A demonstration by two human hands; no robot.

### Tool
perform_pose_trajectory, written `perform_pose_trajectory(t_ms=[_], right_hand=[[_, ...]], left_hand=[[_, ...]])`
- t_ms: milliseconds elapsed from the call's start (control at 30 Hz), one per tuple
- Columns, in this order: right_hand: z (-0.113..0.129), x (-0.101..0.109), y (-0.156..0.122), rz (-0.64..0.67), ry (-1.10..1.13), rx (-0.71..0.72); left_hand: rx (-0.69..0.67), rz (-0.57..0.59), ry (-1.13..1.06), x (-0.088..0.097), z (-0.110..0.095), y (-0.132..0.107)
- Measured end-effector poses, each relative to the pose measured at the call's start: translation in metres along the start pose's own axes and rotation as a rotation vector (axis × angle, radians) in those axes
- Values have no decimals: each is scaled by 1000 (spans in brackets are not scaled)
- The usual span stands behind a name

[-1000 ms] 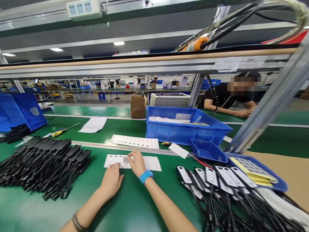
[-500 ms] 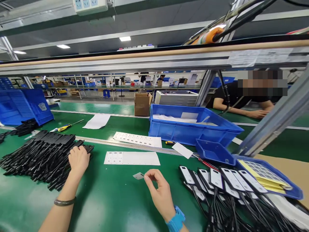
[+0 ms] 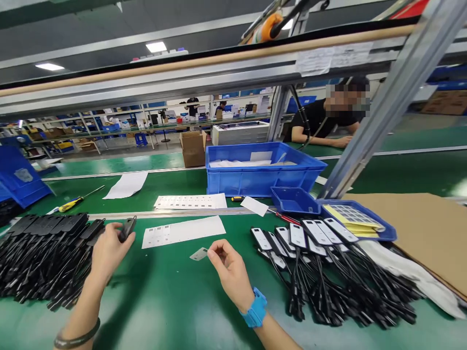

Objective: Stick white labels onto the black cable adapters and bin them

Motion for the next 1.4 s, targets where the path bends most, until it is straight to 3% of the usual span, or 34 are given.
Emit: perform_pose_trajectory(t_ms=[133,233,367,433,967,1400], right_hand=[[-4,2,2,5,141,-57],[-8,4,2,12,205,-105],[-6,7,2,-2,216,-122],[-4,9,2,2,230,-133],[-4,2,-4,-3,-17,-152],[-4,0,-7,-11,-57,-173]], left_hand=[[-89,401,-433,-35,-50,-35],[-55,675,-730,-61,-79,-70],[131,983,-1178,-77,-96,-103],[163,1079,-1293,-77,-99,-111],[100,1296,-1306,-77,-109,-128],[67,1291,-1252,-76,-111,-132]])
Point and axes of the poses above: each hand's wrist, its own y-axis towards the middle knuckle, its own x-axis out of the back of the hand, z = x × y, the point moved 3 cm from there along y, towards the middle knuckle, and after that the axes turned 7 degrees about y, right-handed, at the moved point
